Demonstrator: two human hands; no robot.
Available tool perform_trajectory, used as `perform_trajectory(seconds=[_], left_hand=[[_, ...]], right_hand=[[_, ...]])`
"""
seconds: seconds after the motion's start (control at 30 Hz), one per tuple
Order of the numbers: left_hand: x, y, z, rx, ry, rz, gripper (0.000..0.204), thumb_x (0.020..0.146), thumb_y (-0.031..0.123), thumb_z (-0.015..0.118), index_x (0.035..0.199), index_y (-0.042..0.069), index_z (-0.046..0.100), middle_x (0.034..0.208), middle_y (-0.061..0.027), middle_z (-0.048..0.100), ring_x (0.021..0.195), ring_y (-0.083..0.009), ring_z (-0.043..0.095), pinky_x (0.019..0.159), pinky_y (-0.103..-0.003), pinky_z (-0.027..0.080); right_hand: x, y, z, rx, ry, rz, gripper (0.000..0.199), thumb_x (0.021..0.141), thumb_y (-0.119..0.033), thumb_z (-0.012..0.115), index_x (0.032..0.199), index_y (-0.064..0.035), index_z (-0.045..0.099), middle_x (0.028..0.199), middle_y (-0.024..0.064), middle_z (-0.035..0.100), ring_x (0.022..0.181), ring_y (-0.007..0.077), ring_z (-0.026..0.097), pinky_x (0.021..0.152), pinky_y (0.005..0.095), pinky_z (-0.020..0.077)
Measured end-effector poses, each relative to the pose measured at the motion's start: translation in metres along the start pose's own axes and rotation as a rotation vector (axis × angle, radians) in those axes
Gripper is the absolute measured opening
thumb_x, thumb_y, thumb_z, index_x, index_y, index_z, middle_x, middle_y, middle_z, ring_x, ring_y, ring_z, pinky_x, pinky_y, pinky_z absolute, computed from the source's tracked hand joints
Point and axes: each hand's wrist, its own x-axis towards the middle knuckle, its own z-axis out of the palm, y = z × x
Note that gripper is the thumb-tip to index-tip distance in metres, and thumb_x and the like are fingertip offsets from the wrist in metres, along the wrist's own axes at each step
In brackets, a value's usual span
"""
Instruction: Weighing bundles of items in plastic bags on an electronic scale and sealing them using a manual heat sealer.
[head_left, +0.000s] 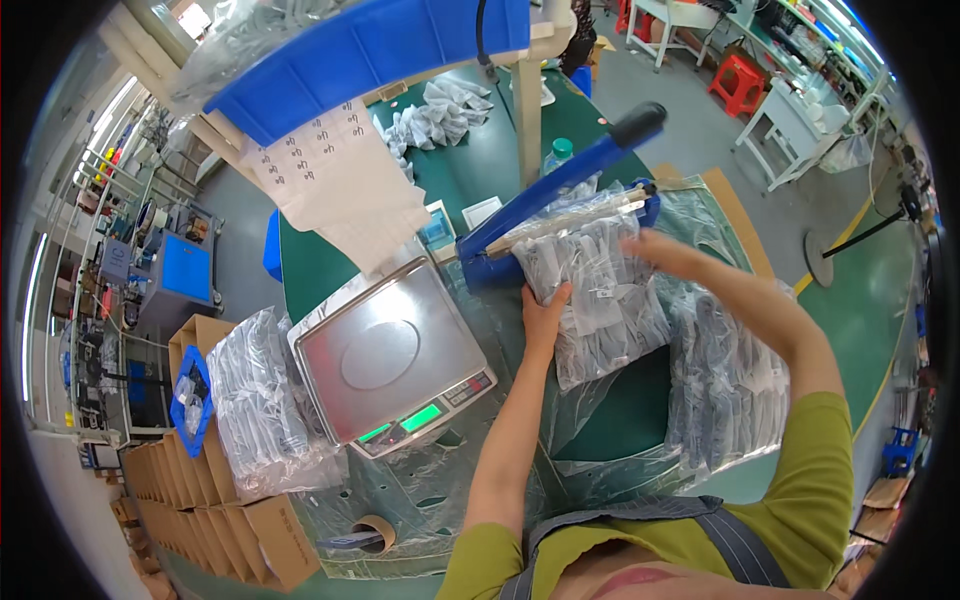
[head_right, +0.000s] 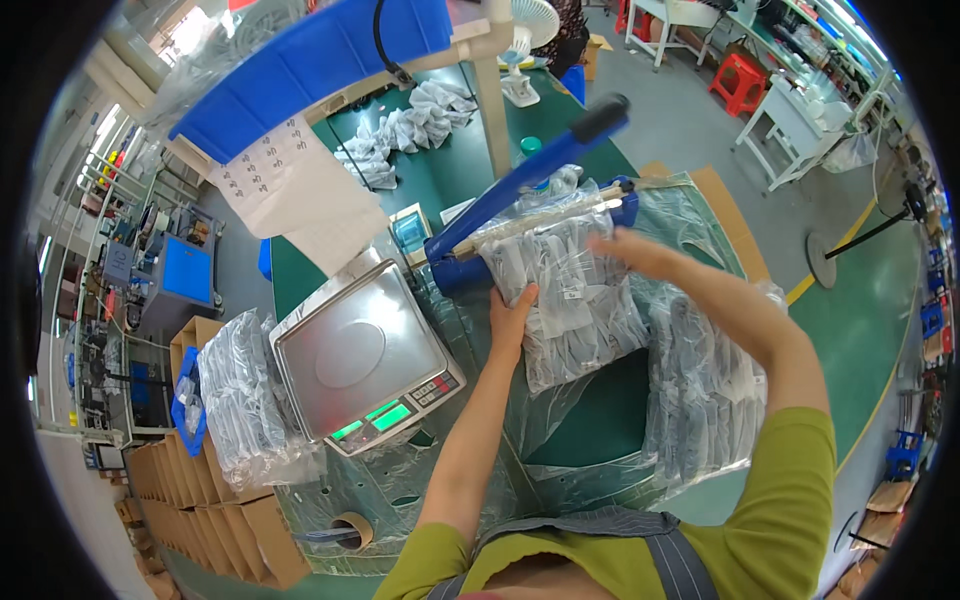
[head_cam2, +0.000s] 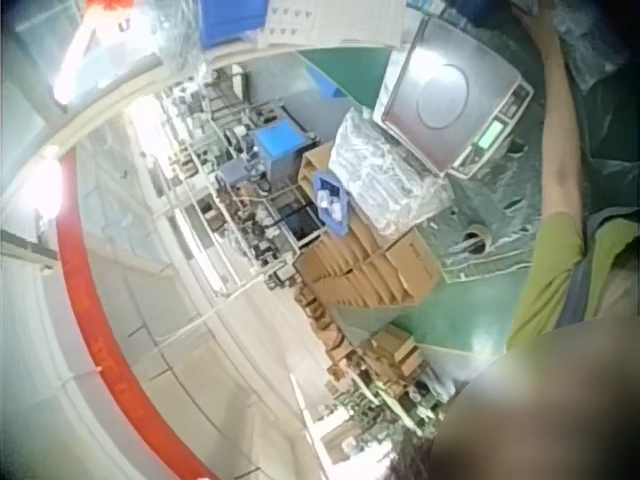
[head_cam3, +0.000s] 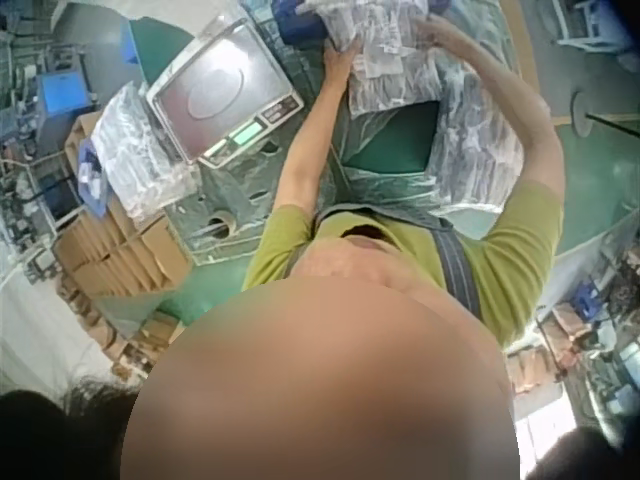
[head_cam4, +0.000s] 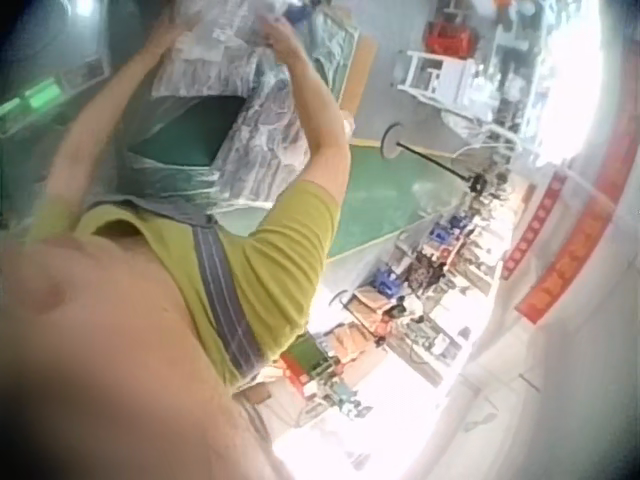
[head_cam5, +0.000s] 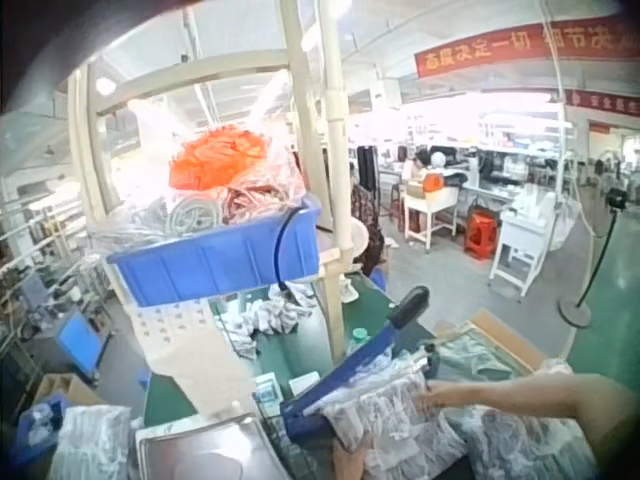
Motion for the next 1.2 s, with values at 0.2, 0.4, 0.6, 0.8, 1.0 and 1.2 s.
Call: perform_trajectory(seconds=[0.2,0.4,0.6,0.8,1.0,1.2], left_hand=[[-0.022,0.021,-0.002,-0.227,0.0,0.088,0.066,0.073,0.023,0.074,0.123,-0.002,0.04,0.118,-0.0142,0.049,0.11,-0.0227,0.046,0.095,-0.033,0.035],[-0.092,0.189,-0.01,-0.162,-0.088,0.281,0.079,0.075,0.016,0.072,0.135,-0.001,0.024,0.13,-0.0149,0.04,0.114,-0.0229,0.044,0.097,-0.032,0.035],[-0.167,0.276,0.06,-0.143,-0.511,0.439,0.055,0.084,0.024,0.062,0.126,-0.004,0.039,0.117,-0.0117,0.05,0.104,-0.0174,0.051,0.088,-0.028,0.041],[-0.186,0.199,0.148,-0.18,-0.763,-0.004,0.054,0.084,0.03,0.063,0.118,-0.006,0.042,0.111,-0.0113,0.054,0.097,-0.0168,0.052,0.085,-0.027,0.04],[-0.198,0.102,0.163,0.15,-0.464,0.031,0.052,0.089,0.034,0.053,0.123,-0.004,0.042,0.117,-0.0144,0.051,0.106,-0.0192,0.049,0.092,-0.029,0.037],[-0.18,0.036,0.132,-0.27,-0.172,-0.278,0.052,0.097,0.037,0.03,0.129,-0.003,0.037,0.127,-0.0135,0.046,0.118,-0.023,0.04,0.1,-0.032,0.029]], right_hand=[[-0.015,-0.019,0.043,-0.001,0.181,-0.229,0.064,0.073,-0.045,0.069,0.12,-0.0055,0.052,0.112,0.0068,0.057,0.1,0.0156,0.053,0.087,0.0313,0.0409],[-0.156,-0.135,0.042,-0.119,0.413,-0.564,0.075,0.067,-0.059,0.067,0.109,0.0021,0.054,0.096,0.0091,0.058,0.086,0.0172,0.055,0.074,0.0289,0.0451],[-0.339,-0.172,0.0,-0.424,0.789,-0.484,0.063,0.078,-0.054,0.057,0.109,0.0004,0.056,0.096,0.0101,0.061,0.083,0.0177,0.058,0.078,0.029,0.0464],[-0.384,-0.078,-0.057,-0.403,0.7,-0.07,0.072,0.074,-0.061,0.059,0.115,-0.0013,0.054,0.103,0.0124,0.06,0.093,0.0186,0.057,0.083,0.0302,0.0433],[-0.326,0.079,-0.094,-0.078,0.596,-0.202,0.063,0.083,-0.054,0.052,0.123,-0.005,0.046,0.108,0.0054,0.056,0.097,0.0163,0.052,0.083,0.0303,0.0423],[-0.287,0.195,-0.1,0.614,0.543,-0.22,0.057,0.089,-0.047,0.046,0.131,-0.0089,0.038,0.128,0.0055,0.043,0.116,0.0178,0.041,0.095,0.0331,0.036]])
